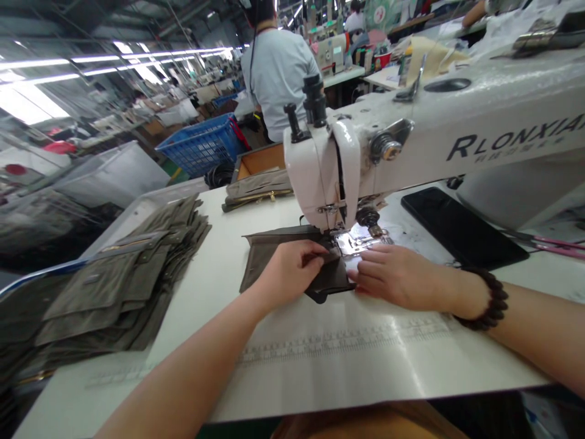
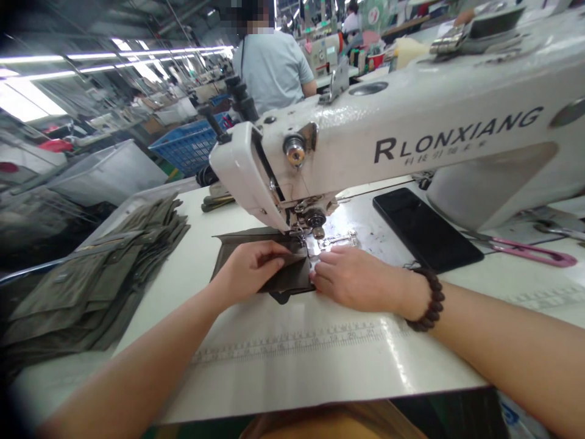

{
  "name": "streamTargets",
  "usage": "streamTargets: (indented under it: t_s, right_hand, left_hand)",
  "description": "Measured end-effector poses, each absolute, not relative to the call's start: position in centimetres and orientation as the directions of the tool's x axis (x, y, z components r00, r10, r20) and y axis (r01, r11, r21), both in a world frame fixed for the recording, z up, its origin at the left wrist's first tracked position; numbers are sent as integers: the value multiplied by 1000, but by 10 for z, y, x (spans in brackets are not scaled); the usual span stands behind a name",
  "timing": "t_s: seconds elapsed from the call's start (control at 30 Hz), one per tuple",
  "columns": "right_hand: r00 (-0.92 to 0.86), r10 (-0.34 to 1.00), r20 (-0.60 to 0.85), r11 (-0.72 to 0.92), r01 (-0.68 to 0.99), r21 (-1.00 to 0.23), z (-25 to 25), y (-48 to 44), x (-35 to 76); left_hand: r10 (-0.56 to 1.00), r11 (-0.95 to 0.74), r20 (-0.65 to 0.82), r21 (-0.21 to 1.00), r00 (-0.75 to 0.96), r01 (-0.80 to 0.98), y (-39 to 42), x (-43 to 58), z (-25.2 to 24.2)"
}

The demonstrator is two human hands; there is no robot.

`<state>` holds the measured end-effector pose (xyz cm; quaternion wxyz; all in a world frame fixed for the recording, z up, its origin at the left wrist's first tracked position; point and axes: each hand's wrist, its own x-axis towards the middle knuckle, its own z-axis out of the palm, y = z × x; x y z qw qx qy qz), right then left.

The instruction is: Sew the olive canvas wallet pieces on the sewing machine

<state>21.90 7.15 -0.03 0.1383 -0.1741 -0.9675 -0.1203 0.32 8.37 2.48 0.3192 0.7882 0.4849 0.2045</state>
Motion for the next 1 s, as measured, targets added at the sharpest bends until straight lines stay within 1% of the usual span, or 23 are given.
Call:
streamTargets:
  t_s: [0.07, 0.13, 0.23, 0.33, 0.43, 0.53, 0.63, 0.8, 0.9, 1.0]
  right_hand:
    - [-902, 268, 338, 909, 353, 220, -2, 66, 215]
    - [-900, 240, 365, 903, 345, 257, -3, 62, 209]
    - [-901, 213, 378, 909, 325, 262, -6, 60, 204]
    - [-897, 242, 370, 920, 334, 207, -7, 59, 202]
    - [-904, 280, 324, 922, 347, 171, -7, 58, 203]
    - [-921, 293, 258, 929, 338, 149, -8, 57, 205]
    - [-932, 295, 208, 938, 325, 125, -7, 57, 209]
    - [-949, 263, 176, 951, 285, 115, -5, 58, 214]
    - [-954, 256, 157, 955, 275, 114, -5, 59, 215]
    - [-954, 259, 149, 955, 276, 107, -6, 59, 216]
  left_hand:
    - [824, -500, 127, 619, 552, 605, 78, 7, 25]
    - [753, -612, 174, 541, 635, 577, 74, 9, 24]
    - [670, -710, 201, 455, 714, 538, 71, 10, 18]
    - [603, -783, 288, 392, 744, 483, 69, 8, 9]
    - [550, -829, 348, 339, 759, 446, 67, 8, 1]
    - [505, -861, 358, 275, 785, 428, 67, 8, -2]
    - [463, -886, 346, 202, 816, 417, 68, 9, -1]
    - [401, -916, 300, 108, 866, 387, 69, 8, -3]
    - [375, -926, 285, 69, 882, 371, 70, 8, -6]
    - [380, -923, 272, 45, 884, 383, 69, 8, -6]
